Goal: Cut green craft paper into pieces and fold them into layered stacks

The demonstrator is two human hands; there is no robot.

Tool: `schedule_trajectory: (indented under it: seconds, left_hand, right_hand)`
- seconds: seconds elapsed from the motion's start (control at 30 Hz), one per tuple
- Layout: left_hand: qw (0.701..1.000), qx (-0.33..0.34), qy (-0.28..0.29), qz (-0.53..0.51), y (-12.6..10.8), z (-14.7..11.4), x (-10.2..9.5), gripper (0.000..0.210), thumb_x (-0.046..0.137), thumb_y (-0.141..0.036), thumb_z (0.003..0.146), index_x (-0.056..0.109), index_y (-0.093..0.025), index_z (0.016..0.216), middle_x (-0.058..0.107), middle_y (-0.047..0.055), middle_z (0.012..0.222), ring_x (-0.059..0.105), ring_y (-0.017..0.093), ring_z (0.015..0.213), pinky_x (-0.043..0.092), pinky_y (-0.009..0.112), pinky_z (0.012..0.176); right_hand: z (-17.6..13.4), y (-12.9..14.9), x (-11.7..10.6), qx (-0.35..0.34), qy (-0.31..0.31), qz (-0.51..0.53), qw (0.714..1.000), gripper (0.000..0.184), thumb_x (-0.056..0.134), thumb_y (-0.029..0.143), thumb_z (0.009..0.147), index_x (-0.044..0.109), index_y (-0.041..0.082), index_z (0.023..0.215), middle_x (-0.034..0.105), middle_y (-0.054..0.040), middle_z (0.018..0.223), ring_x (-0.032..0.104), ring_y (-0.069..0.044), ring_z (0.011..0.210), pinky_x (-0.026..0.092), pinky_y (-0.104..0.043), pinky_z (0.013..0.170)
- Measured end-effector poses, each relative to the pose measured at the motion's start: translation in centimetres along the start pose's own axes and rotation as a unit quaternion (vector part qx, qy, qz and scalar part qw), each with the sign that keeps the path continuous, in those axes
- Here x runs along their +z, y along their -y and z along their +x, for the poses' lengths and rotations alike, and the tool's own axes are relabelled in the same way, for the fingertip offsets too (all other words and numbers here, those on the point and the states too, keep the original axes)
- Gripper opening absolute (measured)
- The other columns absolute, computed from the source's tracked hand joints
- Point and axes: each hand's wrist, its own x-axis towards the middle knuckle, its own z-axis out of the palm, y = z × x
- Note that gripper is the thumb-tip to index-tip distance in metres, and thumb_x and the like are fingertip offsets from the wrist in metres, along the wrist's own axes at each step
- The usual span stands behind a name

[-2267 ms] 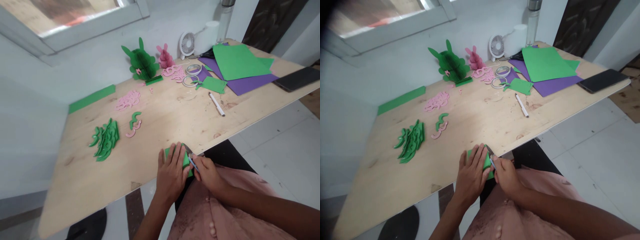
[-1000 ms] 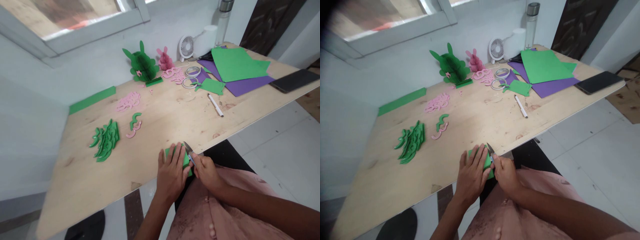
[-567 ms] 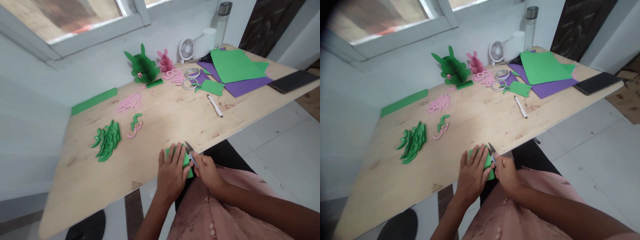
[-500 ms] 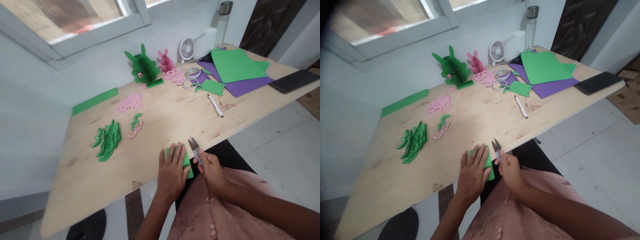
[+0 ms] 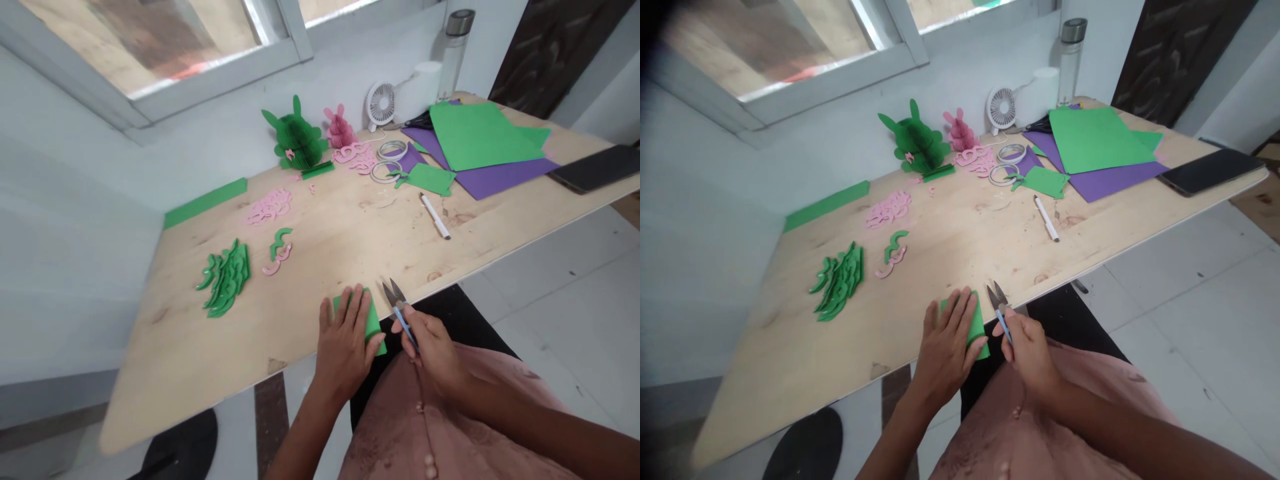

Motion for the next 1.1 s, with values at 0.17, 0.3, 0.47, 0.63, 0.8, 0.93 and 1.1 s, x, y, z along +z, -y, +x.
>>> schedule_trajectory:
  seconds: [0.17, 0.3, 0.47, 0.63, 0.8, 0.93, 1.1]
  left_hand:
    - [1.0, -0.019, 0.007, 0.003, 0.7, 1.3, 0.0, 0.055, 0.031, -0.045, 0.093, 0.035, -0.016, 0.14, 0.039, 0.008, 0.145, 0.028, 0.026, 0.137, 0.02, 0.05, 0.11]
    - [0.999, -0.042, 0.011, -0.014, 1.7, 2.7, -0.3, 0.052, 0.03, -0.042, 0.094, 0.036, -0.016, 0.14, 0.04, 0.007, 0.145, 0.029, 0.025, 0.136, 0.019, 0.05, 0.11]
    - [0.994, -0.074, -0.006, -0.082, 1.7, 2.0, -1.4, 0.057, 0.039, -0.047, 0.091, 0.037, -0.016, 0.139, 0.044, 0.01, 0.142, 0.032, 0.026, 0.135, 0.019, 0.048, 0.111]
    - [0.984, -0.099, -0.006, -0.148, 0.9, 0.2, -1.8, 0.068, 0.058, -0.05, 0.08, 0.038, -0.017, 0.137, 0.046, 0.014, 0.139, 0.036, 0.03, 0.132, 0.027, 0.05, 0.108]
    - [0.964, -0.155, -0.07, -0.206, 0.6, -0.4, -1.3, 0.057, 0.056, -0.034, 0.085, 0.038, -0.021, 0.137, 0.051, 0.012, 0.134, 0.045, 0.026, 0.125, 0.04, 0.045, 0.101]
    - [0.927, -0.235, -0.141, -0.257, 0.0, -0.7, -1.1, 0.041, 0.051, -0.025, 0.088, 0.049, -0.021, 0.129, 0.061, 0.009, 0.12, 0.058, 0.021, 0.11, 0.048, 0.036, 0.093]
    - [0.859, -0.346, -0.185, -0.329, -0.8, -0.6, -1.3, 0.026, 0.051, -0.028, 0.087, 0.065, -0.019, 0.106, 0.07, 0.006, 0.1, 0.065, 0.018, 0.092, 0.054, 0.03, 0.078]
  right_hand:
    - [0.1, 0.3, -0.3, 0.002, 0.014, 0.008, 1.0, 0.053, 0.042, 0.066, 0.08, 0.055, 0.017, 0.065, 0.037, 0.0066, 0.036, 0.03, -0.006, 0.032, 0.022, -0.021, 0.038]
    - [0.4, 0.4, -0.8, -0.004, 0.022, 0.008, 1.0, 0.053, 0.042, 0.065, 0.081, 0.055, 0.017, 0.066, 0.038, 0.0065, 0.037, 0.031, -0.006, 0.033, 0.025, -0.021, 0.039]
    - [0.8, 0.1, -1.5, 0.001, 0.038, 0.017, 0.999, 0.053, 0.045, 0.066, 0.079, 0.058, 0.015, 0.072, 0.039, 0.0066, 0.039, 0.033, -0.007, 0.035, 0.026, -0.021, 0.039]
    - [1.2, -0.3, -1.7, -0.004, 0.058, -0.003, 0.998, 0.052, 0.045, 0.065, 0.081, 0.058, 0.015, 0.073, 0.041, 0.006, 0.039, 0.033, -0.007, 0.035, 0.025, -0.021, 0.039]
    - [1.2, -0.7, -2.0, 0.0, 0.081, 0.003, 0.997, 0.052, 0.044, 0.063, 0.083, 0.059, 0.014, 0.076, 0.042, 0.0056, 0.041, 0.034, -0.007, 0.036, 0.026, -0.02, 0.039]
    - [1.4, -1.0, -2.1, 0.004, 0.091, 0.001, 0.996, 0.053, 0.044, 0.064, 0.083, 0.06, 0.014, 0.074, 0.042, 0.0054, 0.041, 0.034, -0.006, 0.036, 0.026, -0.02, 0.039]
    - [1.6, -1.1, -2.2, 0.005, 0.096, -0.007, 0.995, 0.055, 0.045, 0.066, 0.081, 0.061, 0.014, 0.072, 0.042, 0.0049, 0.041, 0.035, -0.007, 0.036, 0.026, -0.02, 0.038]
